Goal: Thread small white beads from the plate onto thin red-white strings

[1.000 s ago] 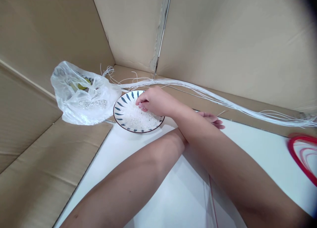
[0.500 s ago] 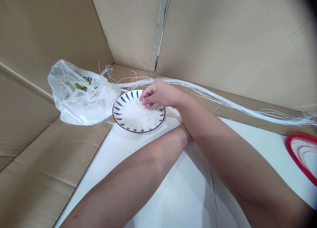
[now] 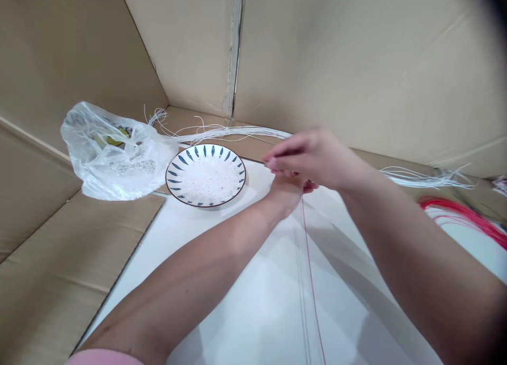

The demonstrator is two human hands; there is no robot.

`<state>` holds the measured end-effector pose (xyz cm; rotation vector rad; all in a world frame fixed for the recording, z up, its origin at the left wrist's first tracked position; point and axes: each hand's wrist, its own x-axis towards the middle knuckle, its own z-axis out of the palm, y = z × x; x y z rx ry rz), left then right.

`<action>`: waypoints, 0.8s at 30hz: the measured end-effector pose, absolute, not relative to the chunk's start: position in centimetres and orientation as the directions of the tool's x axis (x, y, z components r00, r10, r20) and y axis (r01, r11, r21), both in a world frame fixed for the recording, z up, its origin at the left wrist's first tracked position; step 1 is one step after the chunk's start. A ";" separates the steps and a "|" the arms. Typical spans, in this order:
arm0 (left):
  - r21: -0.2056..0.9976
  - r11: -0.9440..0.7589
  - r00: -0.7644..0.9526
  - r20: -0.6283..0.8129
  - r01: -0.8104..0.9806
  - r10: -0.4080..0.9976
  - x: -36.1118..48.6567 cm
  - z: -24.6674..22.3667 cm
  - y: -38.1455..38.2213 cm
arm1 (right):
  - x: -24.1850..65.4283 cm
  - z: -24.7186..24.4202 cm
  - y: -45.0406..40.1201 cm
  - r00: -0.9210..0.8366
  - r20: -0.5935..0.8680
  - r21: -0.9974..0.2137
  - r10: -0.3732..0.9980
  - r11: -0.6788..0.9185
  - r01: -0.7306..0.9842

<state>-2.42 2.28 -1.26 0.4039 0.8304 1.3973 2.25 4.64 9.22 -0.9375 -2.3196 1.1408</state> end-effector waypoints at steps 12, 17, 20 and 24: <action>0.857 0.104 -0.163 -0.213 -0.505 0.963 -3.9 -0.9 2.1 | 18.5 -1.7 2.2 -0.778 0.407 -0.119 0.479 0.872 0.475; 0.897 0.085 -0.162 -0.171 -0.433 0.972 -3.8 -0.4 1.5 | 18.4 -1.9 1.5 -0.812 0.383 -0.122 0.442 0.895 0.429; 0.922 0.073 -0.170 -0.147 -0.381 0.974 -3.6 0.0 1.1 | 18.5 -1.9 1.8 -0.780 0.415 -0.205 0.469 0.883 0.422; 0.953 0.053 -0.180 -0.111 -0.297 0.977 -3.3 0.2 0.7 | 19.1 -1.9 3.0 -0.707 0.408 -0.471 0.578 0.797 0.380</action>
